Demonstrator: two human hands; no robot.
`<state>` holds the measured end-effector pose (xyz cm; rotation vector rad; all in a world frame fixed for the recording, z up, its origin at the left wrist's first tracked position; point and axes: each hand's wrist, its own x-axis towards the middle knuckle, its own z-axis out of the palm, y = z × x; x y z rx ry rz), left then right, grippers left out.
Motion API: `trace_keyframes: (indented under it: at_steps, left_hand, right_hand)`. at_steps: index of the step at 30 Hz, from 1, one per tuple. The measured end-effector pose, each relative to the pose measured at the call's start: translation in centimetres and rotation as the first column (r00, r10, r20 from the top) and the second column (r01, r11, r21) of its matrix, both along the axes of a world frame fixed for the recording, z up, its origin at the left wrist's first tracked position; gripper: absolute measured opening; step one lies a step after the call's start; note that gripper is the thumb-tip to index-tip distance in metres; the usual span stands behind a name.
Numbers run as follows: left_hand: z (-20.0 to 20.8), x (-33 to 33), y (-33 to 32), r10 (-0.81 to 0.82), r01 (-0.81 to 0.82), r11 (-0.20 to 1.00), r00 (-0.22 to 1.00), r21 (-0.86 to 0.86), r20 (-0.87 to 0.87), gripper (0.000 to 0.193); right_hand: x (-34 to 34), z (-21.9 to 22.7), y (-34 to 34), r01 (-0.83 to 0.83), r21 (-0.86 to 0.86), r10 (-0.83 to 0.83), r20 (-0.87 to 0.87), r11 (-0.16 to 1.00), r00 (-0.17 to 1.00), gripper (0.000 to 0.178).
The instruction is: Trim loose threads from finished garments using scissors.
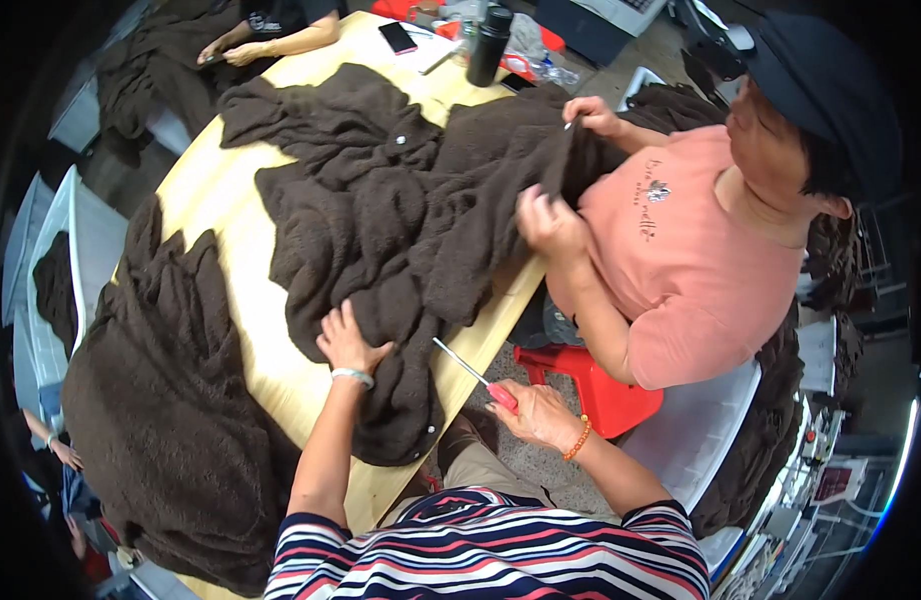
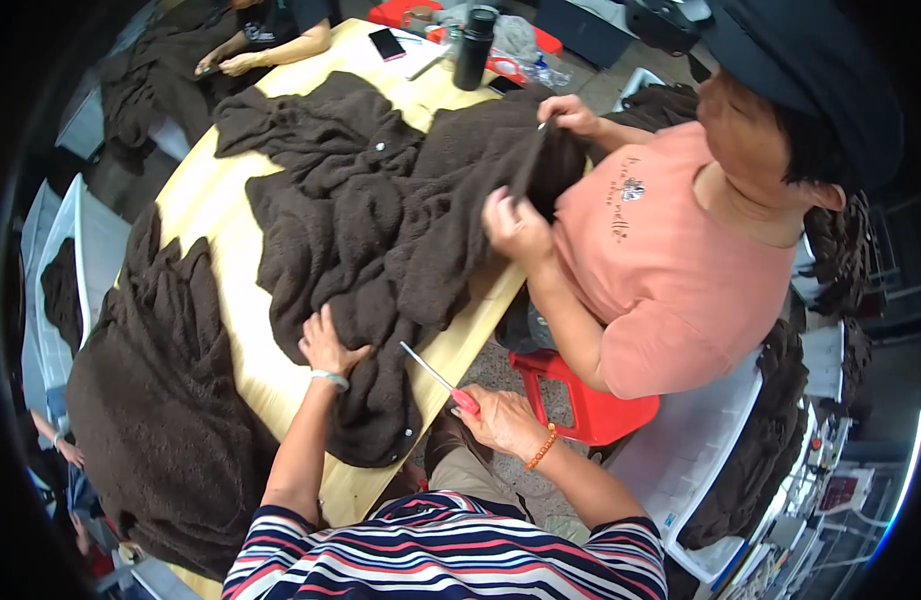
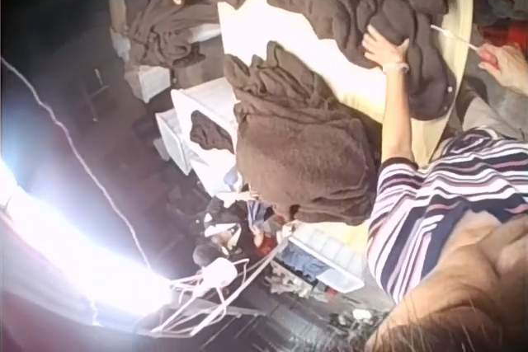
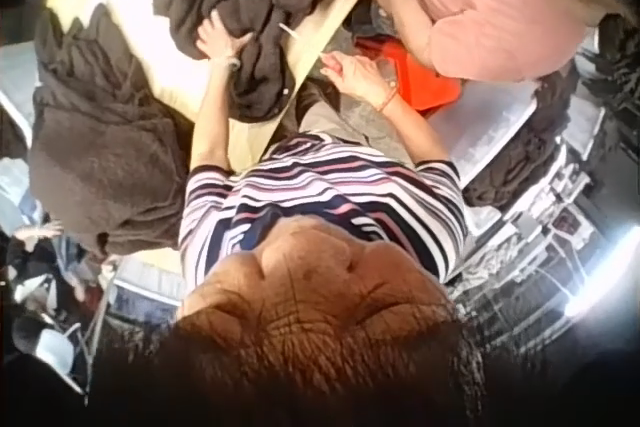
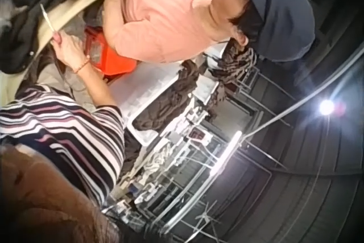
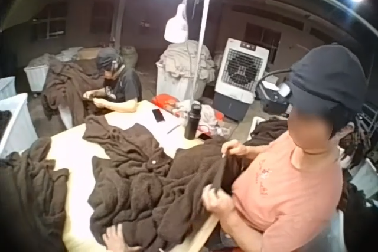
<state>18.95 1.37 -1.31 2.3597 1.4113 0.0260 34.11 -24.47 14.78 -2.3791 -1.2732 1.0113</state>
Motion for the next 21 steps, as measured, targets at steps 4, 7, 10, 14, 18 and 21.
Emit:
trace_keyframes:
  at_steps: [4,7,10,14,18,21]
  left_hand:
    - [0.3,1.4,-0.5,0.019,0.011,0.961,0.994,-0.276,0.104,0.08]
    - [0.0,-1.5,0.3,0.251,0.221,0.78,0.746,-0.586,0.617,0.063]
    - [7.6,1.4,0.2,0.282,0.42,0.71,0.566,-0.565,0.775,0.055]
    - [19.3,10.5,3.0,0.112,0.564,0.763,0.366,-0.316,0.924,0.054]
    - [28.0,22.8,4.7,-0.007,0.438,0.895,0.201,-0.084,0.98,0.048]
    - [31.4,31.6,4.5,0.019,0.54,0.84,-0.137,0.059,0.99,0.057]
  right_hand:
    - [-0.2,0.1,-1.0,0.003,0.019,-0.004,0.023,1.0,1.0,0.032]
    - [0.0,-0.5,-1.5,0.042,0.017,-0.042,0.028,0.999,0.999,0.033]
    - [0.7,-1.7,-3.8,0.081,-0.013,-0.08,0.061,0.997,0.995,0.033]
    - [1.6,-3.5,-5.2,0.081,-0.116,-0.074,0.065,0.99,0.995,0.036]
    - [2.0,-3.4,-4.6,0.107,-0.131,-0.104,0.034,0.986,0.994,0.04]
    - [2.4,-3.6,-2.9,0.07,-0.115,-0.069,0.018,0.991,0.997,0.04]
